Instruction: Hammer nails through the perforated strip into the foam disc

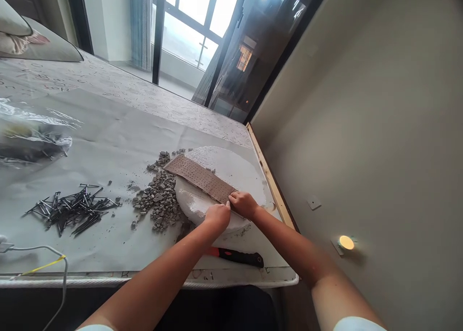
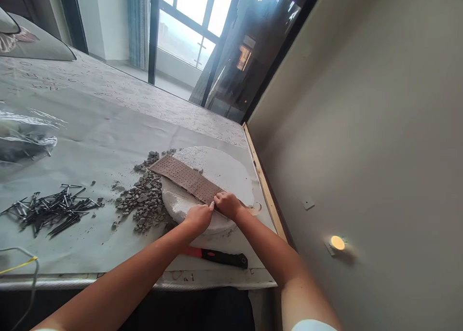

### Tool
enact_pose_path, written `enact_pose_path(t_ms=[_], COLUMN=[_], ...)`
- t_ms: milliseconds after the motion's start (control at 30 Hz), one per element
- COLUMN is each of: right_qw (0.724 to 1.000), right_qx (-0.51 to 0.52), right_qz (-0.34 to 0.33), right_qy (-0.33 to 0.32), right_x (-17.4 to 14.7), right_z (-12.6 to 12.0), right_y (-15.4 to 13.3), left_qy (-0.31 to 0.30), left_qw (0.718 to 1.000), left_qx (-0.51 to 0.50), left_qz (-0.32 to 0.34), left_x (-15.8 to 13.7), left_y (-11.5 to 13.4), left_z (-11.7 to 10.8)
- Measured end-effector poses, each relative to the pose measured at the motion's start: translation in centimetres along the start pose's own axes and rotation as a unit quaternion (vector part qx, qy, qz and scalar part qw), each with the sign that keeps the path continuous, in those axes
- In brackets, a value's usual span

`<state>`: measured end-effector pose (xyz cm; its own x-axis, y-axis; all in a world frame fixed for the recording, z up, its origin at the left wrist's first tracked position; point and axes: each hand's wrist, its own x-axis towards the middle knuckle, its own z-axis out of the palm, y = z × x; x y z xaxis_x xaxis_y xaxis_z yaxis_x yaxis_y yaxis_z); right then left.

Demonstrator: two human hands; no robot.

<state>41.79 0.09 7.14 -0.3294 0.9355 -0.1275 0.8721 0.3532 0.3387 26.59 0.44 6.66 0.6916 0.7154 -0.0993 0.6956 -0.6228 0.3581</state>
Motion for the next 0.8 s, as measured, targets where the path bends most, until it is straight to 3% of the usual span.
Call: enact_pose_path(t_ms=[267, 433, 633, 800], right_qw=[0.999, 0.997, 0.997, 0.994], right_qx=[0.006, 0.012, 0.028, 0.052], right_qz=[-0.041, -0.042, 0.009, 0.095], right_qy=[-0.033, -0.059, -0.066, -0.027], right_x=[0.4, 0.7, 0.7, -2.5], right_z=[-0.2, -1.2, -3.1, -4.8], right_y=[0.4, 0.7, 0.7, -0.6], left_qy=[-0.023, -0.021, -0.029, -0.008], left_qw=[0.996, 0.996, 0.997, 0.995], left_qx=[-0.08, -0.073, -0.062, -0.096], left_qz=[-0.043, -0.037, -0.027, -0.024], left_x=[0.7, 0.6, 0.2, -0.1], left_y=[0.4, 0.3, 0.3, -0.5], left_z=[0.7, 0.7, 0.7, 0.6])
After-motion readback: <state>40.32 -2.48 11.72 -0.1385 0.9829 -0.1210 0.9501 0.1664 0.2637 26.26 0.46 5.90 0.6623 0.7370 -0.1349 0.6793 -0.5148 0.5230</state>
